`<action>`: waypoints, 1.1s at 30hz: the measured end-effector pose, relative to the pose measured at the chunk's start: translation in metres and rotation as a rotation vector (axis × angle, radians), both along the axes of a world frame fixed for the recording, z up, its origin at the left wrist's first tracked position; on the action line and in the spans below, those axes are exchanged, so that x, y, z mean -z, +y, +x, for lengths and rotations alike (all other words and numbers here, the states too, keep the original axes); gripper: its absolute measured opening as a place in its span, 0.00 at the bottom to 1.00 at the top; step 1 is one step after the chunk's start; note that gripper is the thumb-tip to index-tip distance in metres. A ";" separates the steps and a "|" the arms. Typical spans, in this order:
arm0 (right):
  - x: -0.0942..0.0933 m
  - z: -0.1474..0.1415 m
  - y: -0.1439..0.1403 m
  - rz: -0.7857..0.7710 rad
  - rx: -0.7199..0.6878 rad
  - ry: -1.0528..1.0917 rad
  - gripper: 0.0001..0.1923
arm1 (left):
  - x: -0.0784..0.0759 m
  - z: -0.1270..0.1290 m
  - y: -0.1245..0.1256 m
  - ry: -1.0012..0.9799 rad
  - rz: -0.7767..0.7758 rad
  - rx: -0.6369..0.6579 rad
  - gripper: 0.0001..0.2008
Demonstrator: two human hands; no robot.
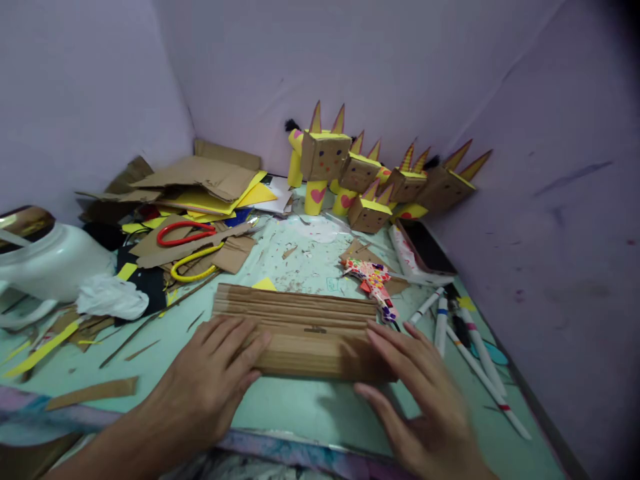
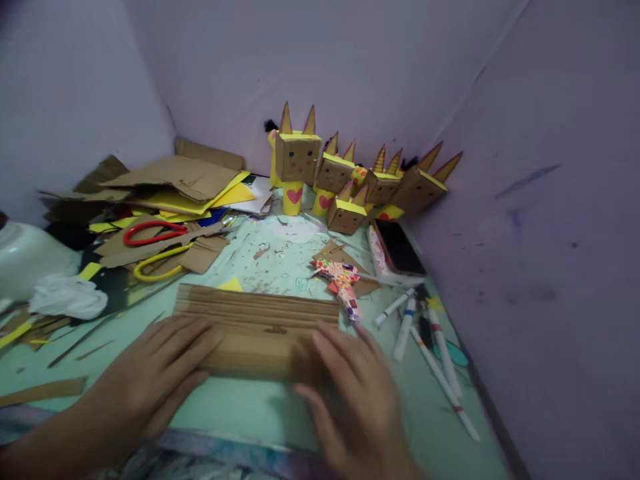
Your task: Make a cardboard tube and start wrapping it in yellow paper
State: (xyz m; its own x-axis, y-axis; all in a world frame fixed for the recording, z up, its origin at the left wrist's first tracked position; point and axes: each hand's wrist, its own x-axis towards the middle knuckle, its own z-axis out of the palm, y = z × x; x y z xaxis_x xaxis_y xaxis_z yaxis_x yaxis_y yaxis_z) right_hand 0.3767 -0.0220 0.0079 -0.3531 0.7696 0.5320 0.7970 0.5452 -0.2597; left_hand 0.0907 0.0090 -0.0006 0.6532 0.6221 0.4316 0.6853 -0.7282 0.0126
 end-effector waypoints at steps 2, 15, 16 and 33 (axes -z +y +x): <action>-0.001 0.012 -0.005 0.043 0.175 0.126 0.20 | 0.004 -0.006 -0.008 -0.077 -0.003 -0.066 0.20; -0.016 0.030 0.099 -0.662 0.681 -0.115 0.27 | -0.009 -0.054 0.068 -0.233 -0.375 -0.422 0.19; -0.019 0.024 0.100 -0.649 0.719 -0.186 0.27 | -0.013 -0.048 0.074 -0.220 -0.349 -0.346 0.18; 0.032 0.019 -0.014 -0.738 0.458 0.980 0.35 | -0.023 0.055 0.053 0.154 -0.366 -0.028 0.45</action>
State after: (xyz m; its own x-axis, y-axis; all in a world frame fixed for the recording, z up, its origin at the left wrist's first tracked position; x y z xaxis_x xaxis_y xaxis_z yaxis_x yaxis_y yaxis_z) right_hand 0.3960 -0.0364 -0.0240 0.3077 0.9345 -0.1788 0.1817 -0.2422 -0.9531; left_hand 0.1456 0.0620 0.0228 0.6738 0.7349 0.0765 0.7187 -0.6759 0.1629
